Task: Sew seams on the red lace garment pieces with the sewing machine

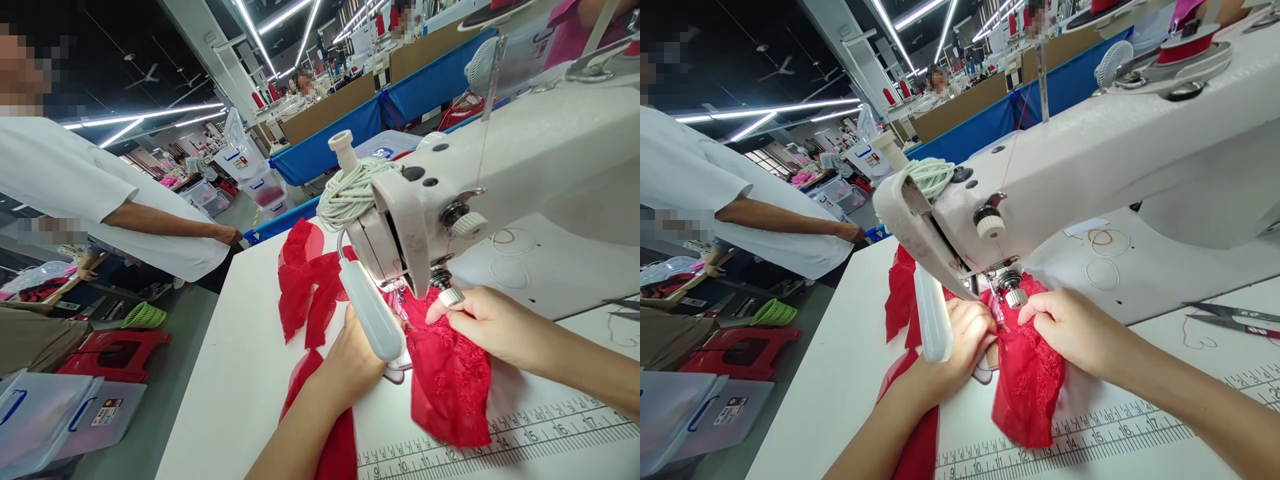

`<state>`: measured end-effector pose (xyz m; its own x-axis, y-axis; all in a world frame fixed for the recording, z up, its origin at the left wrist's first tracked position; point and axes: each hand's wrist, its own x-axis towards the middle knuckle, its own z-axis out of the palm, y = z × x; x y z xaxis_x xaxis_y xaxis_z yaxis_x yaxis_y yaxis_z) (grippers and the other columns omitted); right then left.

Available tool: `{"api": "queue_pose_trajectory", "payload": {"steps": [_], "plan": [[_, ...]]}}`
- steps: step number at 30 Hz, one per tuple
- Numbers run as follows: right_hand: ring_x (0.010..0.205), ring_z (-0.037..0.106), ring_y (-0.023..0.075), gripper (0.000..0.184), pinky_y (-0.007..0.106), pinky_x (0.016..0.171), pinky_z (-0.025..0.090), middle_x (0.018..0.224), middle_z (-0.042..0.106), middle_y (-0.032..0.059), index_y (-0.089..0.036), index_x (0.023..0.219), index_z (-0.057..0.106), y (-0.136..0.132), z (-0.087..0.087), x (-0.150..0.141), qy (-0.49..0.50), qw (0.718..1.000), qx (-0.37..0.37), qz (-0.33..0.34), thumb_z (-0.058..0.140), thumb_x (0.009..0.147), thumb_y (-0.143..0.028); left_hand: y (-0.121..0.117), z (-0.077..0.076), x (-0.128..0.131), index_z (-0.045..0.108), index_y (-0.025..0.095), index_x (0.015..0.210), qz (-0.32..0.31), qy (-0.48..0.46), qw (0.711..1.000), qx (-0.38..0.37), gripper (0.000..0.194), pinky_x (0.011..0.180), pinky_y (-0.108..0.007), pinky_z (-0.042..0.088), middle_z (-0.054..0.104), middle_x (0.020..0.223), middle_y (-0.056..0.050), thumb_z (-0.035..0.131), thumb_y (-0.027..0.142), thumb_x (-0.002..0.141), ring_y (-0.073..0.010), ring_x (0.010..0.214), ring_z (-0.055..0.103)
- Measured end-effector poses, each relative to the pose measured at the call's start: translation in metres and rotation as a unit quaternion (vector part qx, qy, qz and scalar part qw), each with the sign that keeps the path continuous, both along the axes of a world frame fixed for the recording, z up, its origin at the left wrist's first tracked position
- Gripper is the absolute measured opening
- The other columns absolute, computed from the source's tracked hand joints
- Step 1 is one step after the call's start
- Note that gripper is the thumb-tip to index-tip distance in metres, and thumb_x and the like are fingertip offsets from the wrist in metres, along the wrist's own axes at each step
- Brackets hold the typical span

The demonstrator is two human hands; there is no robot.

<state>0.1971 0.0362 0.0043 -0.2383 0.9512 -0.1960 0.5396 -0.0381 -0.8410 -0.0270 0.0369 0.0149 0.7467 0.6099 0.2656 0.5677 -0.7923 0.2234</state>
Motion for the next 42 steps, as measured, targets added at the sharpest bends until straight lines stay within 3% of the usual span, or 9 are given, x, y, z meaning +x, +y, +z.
{"api": "queue_pose_trajectory", "payload": {"steps": [2, 6, 12, 16, 21, 24, 28, 35, 42], "plan": [[0.055, 0.051, 0.0163, 0.026, 0.029, 0.054, 0.037, 0.059, 0.059, -0.0013, -0.024, 0.074, 0.069, -0.001, 0.002, -0.001, -0.009, 1.0, 0.003, -0.002, 0.045, 0.072, -0.032, -0.002, -0.001, 0.001, 0.059, 0.015, 0.101, 0.013, -0.002, 1.0, 0.0, 0.019, 0.086, -0.037, 0.041, 0.061, 0.095, -0.007, 0.043, 0.025, 0.101, -0.0206, 0.088, 0.055], [0.054, 0.042, 0.0143, 0.022, 0.028, 0.051, 0.031, 0.056, 0.048, -0.0019, -0.021, 0.057, 0.05, -0.003, 0.005, -0.003, -0.017, 1.0, 0.006, 0.024, 0.048, 0.073, -0.037, -0.005, -0.006, 0.0, 0.051, 0.01, 0.132, 0.022, 0.039, 0.998, 0.035, 0.052, 0.089, -0.045, 0.043, 0.059, 0.1, -0.013, 0.031, 0.048, 0.103, -0.0258, 0.093, 0.053], [0.053, 0.034, 0.0128, 0.035, 0.027, 0.049, 0.026, 0.056, 0.038, -0.0018, -0.021, 0.056, 0.032, -0.002, 0.0, -0.003, -0.006, 0.999, 0.021, 0.042, 0.045, 0.081, -0.041, -0.006, -0.01, 0.001, 0.056, 0.01, 0.131, 0.002, 0.056, 0.995, 0.087, 0.061, 0.083, -0.046, 0.047, 0.057, 0.093, -0.012, 0.022, 0.052, 0.102, -0.025, 0.085, 0.053], [0.055, 0.038, 0.0136, 0.033, 0.028, 0.051, 0.028, 0.057, 0.041, -0.0014, -0.021, 0.057, 0.04, -0.004, 0.001, -0.002, 0.008, 0.998, 0.019, 0.051, 0.043, 0.083, -0.041, -0.007, -0.007, 0.0, 0.06, 0.01, 0.126, 0.007, 0.047, 0.995, 0.088, 0.062, 0.082, -0.045, 0.048, 0.058, 0.091, -0.012, 0.022, 0.053, 0.102, -0.0246, 0.085, 0.054], [0.051, 0.034, 0.0121, 0.035, 0.026, 0.047, 0.024, 0.055, 0.037, -0.0022, -0.021, 0.054, 0.034, -0.006, 0.004, -0.004, 0.026, 0.998, -0.006, 0.049, 0.044, 0.082, -0.04, -0.008, -0.004, -0.002, 0.063, 0.01, 0.122, 0.002, 0.021, 0.996, 0.09, 0.054, 0.079, -0.039, 0.052, 0.061, 0.093, -0.012, 0.028, 0.048, 0.103, -0.0215, 0.085, 0.058], [0.052, 0.038, 0.0125, 0.032, 0.026, 0.047, 0.027, 0.055, 0.043, -0.0017, -0.02, 0.056, 0.042, -0.006, 0.006, -0.004, 0.039, 0.997, -0.01, 0.061, 0.044, 0.082, -0.038, -0.009, -0.003, -0.002, 0.063, 0.011, 0.121, 0.008, 0.021, 0.994, 0.11, 0.054, 0.082, -0.04, 0.054, 0.063, 0.106, -0.015, 0.027, 0.048, 0.103, -0.0229, 0.092, 0.06], [0.05, 0.032, 0.0114, 0.036, 0.026, 0.045, 0.024, 0.054, 0.036, -0.0024, -0.02, 0.054, 0.034, -0.005, 0.008, -0.004, 0.041, 0.998, -0.001, 0.052, 0.046, 0.083, -0.038, -0.011, -0.005, -0.001, 0.061, 0.01, 0.124, 0.015, 0.037, 0.99, 0.136, 0.059, 0.091, -0.044, 0.053, 0.061, 0.121, -0.019, 0.027, 0.052, 0.102, -0.0274, 0.109, 0.059], [0.057, 0.046, 0.0155, 0.034, 0.028, 0.053, 0.036, 0.061, 0.053, 0.0001, -0.021, 0.062, 0.051, -0.004, -0.001, -0.001, 0.018, 0.999, 0.033, 0.037, 0.043, 0.085, -0.044, -0.015, -0.006, 0.003, 0.059, 0.011, 0.128, 0.024, 0.075, 0.987, 0.139, 0.065, 0.09, -0.045, 0.054, 0.062, 0.121, -0.018, 0.022, 0.057, 0.1, -0.0286, 0.108, 0.06], [0.055, 0.047, 0.0161, 0.034, 0.028, 0.051, 0.039, 0.058, 0.054, 0.0002, -0.02, 0.061, 0.055, -0.004, -0.003, -0.001, 0.033, 0.999, 0.028, 0.021, 0.049, 0.083, -0.046, -0.018, -0.003, 0.004, 0.061, 0.014, 0.127, 0.04, 0.085, 0.982, 0.162, 0.067, 0.083, -0.041, 0.056, 0.064, 0.118, -0.016, 0.022, 0.06, 0.099, -0.0273, 0.101, 0.062]]}}
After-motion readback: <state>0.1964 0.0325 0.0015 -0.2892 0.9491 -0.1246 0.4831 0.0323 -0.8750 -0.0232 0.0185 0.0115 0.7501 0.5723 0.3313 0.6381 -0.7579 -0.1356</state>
